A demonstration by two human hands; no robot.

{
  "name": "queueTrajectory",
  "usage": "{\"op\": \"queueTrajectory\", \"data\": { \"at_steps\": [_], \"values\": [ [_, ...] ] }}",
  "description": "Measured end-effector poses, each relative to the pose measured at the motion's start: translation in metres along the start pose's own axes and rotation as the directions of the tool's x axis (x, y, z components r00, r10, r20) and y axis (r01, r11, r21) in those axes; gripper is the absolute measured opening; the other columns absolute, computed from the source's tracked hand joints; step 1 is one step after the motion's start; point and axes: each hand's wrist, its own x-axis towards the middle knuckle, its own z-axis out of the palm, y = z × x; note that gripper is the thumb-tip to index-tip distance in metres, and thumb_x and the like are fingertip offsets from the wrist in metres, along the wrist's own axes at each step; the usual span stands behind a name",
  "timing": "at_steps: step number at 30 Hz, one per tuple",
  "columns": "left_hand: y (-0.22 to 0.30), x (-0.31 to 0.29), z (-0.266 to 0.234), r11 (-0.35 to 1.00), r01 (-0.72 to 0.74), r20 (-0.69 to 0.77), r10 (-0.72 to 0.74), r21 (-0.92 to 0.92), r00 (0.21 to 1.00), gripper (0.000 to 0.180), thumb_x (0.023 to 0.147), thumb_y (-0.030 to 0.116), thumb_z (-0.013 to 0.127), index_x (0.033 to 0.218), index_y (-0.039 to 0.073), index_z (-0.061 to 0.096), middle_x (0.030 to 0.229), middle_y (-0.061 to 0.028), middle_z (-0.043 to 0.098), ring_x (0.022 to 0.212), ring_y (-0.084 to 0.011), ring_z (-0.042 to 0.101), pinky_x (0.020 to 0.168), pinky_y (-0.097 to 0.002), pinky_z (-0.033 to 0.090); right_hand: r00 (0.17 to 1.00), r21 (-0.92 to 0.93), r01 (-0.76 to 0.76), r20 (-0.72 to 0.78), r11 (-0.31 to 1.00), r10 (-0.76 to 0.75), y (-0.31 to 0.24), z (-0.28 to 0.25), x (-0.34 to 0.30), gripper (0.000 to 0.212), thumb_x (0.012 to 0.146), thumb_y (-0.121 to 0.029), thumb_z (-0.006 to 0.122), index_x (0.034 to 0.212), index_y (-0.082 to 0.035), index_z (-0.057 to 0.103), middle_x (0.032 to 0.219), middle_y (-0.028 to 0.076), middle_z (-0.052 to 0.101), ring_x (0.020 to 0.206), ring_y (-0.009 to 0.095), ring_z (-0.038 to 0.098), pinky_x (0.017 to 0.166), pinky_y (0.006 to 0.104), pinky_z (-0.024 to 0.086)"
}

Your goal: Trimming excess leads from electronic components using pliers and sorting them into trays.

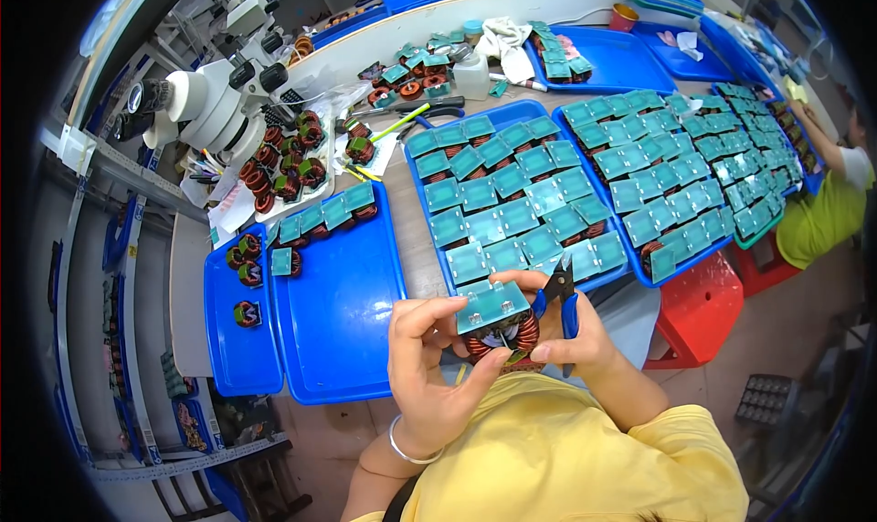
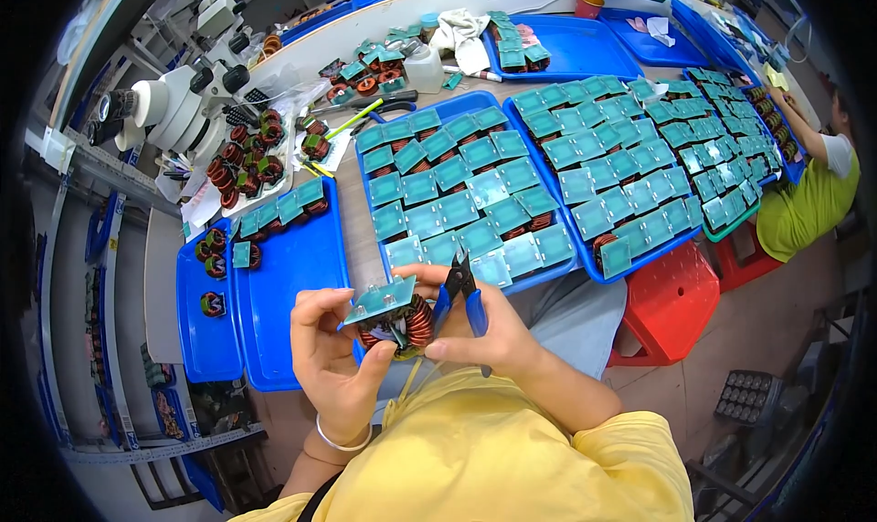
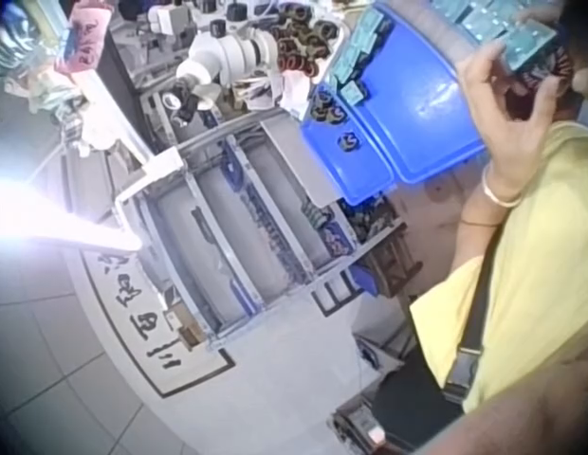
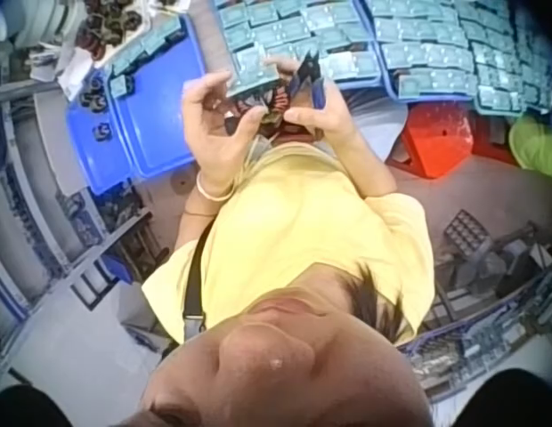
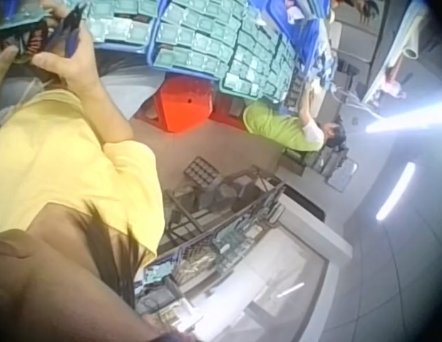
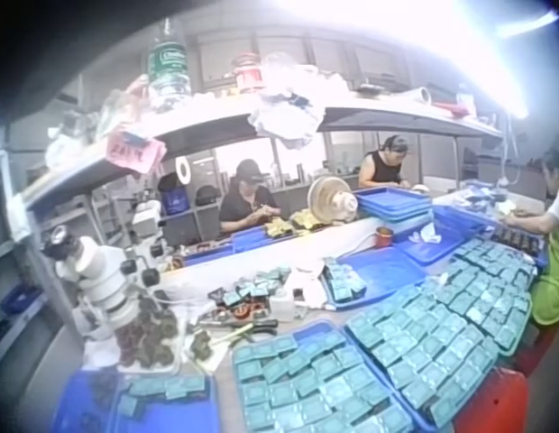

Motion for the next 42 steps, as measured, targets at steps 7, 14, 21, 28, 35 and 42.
{"op": "queueTrajectory", "data": {
  "at_steps": [7, 14, 21, 28, 35, 42],
  "values": [
    [0.006, 0.003, -0.001, 0.985, -0.03, 0.029, 0.025, 0.168, 0.999, 0.041, 0.067, 0.011, 0.073, 0.102, 0.0, 0.056, 0.086, -0.0035, 0.04, 0.073, -0.0105, 0.041, 0.061, -0.0203, 0.038, 0.996, 0.015, -0.069, -0.05, 0.998, 0.069, -0.002, 0.001, -0.004, 0.074, 0.065, -0.006, 0.069, 0.128, 0.006, 0.031, 0.118, 0.015, 0.046, 0.106, 0.02, 0.049, 0.091, 0.0321, 0.039],
    [0.01, 0.002, -0.007, 0.973, -0.049, 0.106, 0.026, 0.224, 0.994, 0.045, 0.06, 0.01, 0.078, 0.102, 0.004, 0.063, 0.077, -0.0017, 0.042, 0.065, -0.0109, 0.04, 0.054, -0.0202, 0.036, 0.998, -0.162, -0.043, 0.039, 0.986, 0.05, 0.0, -0.002, -0.01, 0.067, 0.068, -0.004, 0.069, 0.127, 0.003, 0.037, 0.104, 0.007, 0.053, 0.094, 0.013, 0.052, 0.084, 0.0283, 0.04],
    [0.0, 0.001, -0.007, 0.999, 0.026, 0.082, -0.023, -0.036, 0.996, 0.051, 0.066, 0.017, 0.076, 0.11, 0.0, 0.055, 0.083, -0.0036, 0.043, 0.07, -0.0114, 0.04, 0.063, -0.022, 0.037, 0.994, -0.474, 0.074, -0.04, 0.878, -0.105, -0.015, 0.014, -0.021, 0.067, 0.064, -0.008, 0.075, 0.123, 0.0, 0.044, 0.103, 0.007, 0.053, 0.09, 0.013, 0.051, 0.081, 0.0277, 0.041],
    [-0.01, -0.002, -0.008, 0.978, 0.023, 0.158, 0.01, -0.207, 0.987, 0.042, 0.077, 0.02, 0.067, 0.109, -0.003, 0.052, 0.098, -0.0111, 0.048, 0.085, -0.0165, 0.05, 0.071, -0.0244, 0.043, 0.946, -0.808, 0.279, 0.14, 0.518, -0.291, -0.037, 0.027, -0.022, 0.067, 0.058, -0.009, 0.081, 0.115, 0.003, 0.048, 0.091, 0.011, 0.053, 0.072, 0.014, 0.054, 0.062, 0.0231, 0.046],
    [-0.004, -0.001, -0.004, 0.972, 0.078, 0.207, -0.031, -0.221, 0.978, 0.032, 0.081, 0.01, 0.061, 0.11, -0.003, 0.055, 0.101, -0.0132, 0.047, 0.089, -0.0174, 0.053, 0.074, -0.0255, 0.046, 0.916, -0.831, 0.332, 0.17, 0.447, -0.364, -0.036, 0.026, -0.025, 0.069, 0.056, -0.009, 0.083, 0.113, 0.005, 0.048, 0.088, 0.01, 0.054, 0.072, 0.014, 0.054, 0.059, 0.0225, 0.046],
    [-0.004, 0.003, -0.008, 0.998, 0.022, 0.261, -0.005, -0.064, 0.965, 0.027, 0.08, 0.006, 0.058, 0.106, -0.003, 0.06, 0.101, -0.0126, 0.047, 0.087, -0.0177, 0.054, 0.074, -0.0268, 0.046, 0.916, -0.801, 0.28, 0.058, 0.529, -0.396, -0.029, 0.029, -0.027, 0.068, 0.058, -0.007, 0.08, 0.116, 0.007, 0.046, 0.08, 0.008, 0.054, 0.069, 0.014, 0.053, 0.06, 0.0235, 0.043]
  ]
}}
